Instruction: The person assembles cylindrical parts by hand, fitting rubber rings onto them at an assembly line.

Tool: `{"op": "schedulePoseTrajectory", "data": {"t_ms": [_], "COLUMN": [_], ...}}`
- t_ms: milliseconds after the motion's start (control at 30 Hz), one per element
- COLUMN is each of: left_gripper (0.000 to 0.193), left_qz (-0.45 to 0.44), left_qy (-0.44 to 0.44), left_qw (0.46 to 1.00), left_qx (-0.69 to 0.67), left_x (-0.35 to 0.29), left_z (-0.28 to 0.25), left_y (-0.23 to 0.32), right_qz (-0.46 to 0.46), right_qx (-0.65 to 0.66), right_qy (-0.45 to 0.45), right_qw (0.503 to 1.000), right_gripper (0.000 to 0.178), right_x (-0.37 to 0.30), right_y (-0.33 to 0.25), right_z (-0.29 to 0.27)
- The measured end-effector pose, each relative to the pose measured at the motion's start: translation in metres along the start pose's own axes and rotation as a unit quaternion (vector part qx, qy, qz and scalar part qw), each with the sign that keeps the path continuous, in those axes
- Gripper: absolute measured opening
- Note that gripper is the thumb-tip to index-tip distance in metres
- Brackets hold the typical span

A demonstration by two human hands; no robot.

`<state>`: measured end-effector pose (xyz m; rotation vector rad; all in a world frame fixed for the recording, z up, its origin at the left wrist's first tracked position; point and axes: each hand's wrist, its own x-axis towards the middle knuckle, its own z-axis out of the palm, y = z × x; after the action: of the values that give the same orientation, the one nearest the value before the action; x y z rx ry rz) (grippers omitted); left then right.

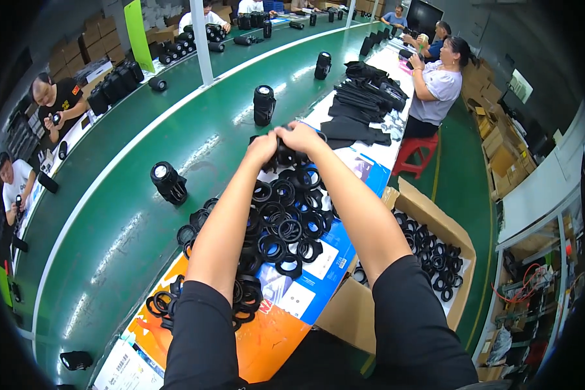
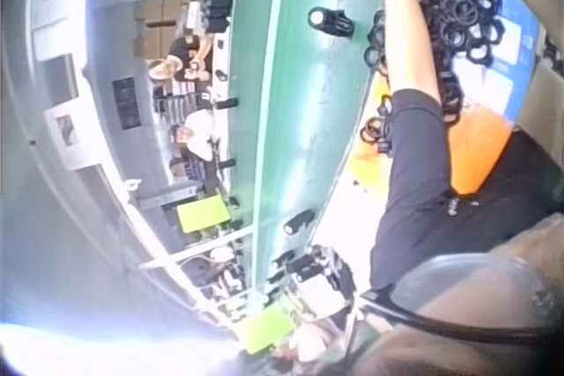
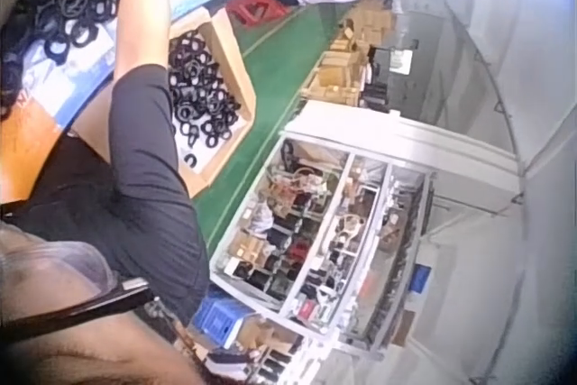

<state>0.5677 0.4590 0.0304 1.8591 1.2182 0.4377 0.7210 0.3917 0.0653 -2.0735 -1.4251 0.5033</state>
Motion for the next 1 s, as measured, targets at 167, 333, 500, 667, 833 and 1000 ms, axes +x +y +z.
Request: {"op": "schedulePoseTrajectory", "data": {"t_ms": [167,333,500,667,833,1000], "left_gripper": [0.065,0.065,0.072,0.073,0.068,0.059], "left_qz": [0.112,0.084,0.116,0.145,0.178,0.204], "left_qy": [-0.086,-0.101,-0.074,-0.067,-0.064,-0.037], "left_qw": [0.955,0.952,0.938,0.948,0.914,0.912], "left_qx": [0.259,0.275,0.318,0.277,0.360,0.353], "left_x": [0.008,-0.036,-0.071,-0.054,-0.074,-0.062], "left_z": [-0.022,0.005,-0.010,-0.015,-0.013,-0.040], "left_y": [-0.044,-0.006,0.021,-0.006,0.020,0.009], "right_qz": [0.009,-0.022,0.044,-0.047,-0.041,0.122], "right_qx": [-0.105,-0.099,-0.039,0.007,0.173,0.321], "right_qy": [-0.059,-0.135,-0.188,-0.172,-0.122,0.031], "right_qw": [0.993,0.986,0.980,0.984,0.977,0.939], "right_gripper": [0.092,0.092,0.077,0.065,0.052,0.043], "right_x": [-0.002,-0.014,-0.061,-0.106,-0.202,-0.307], "right_y": [-0.006,0.023,-0.004,-0.008,0.064,0.192], "right_z": [0.025,-0.017,-0.082,-0.131,-0.199,-0.222]}}
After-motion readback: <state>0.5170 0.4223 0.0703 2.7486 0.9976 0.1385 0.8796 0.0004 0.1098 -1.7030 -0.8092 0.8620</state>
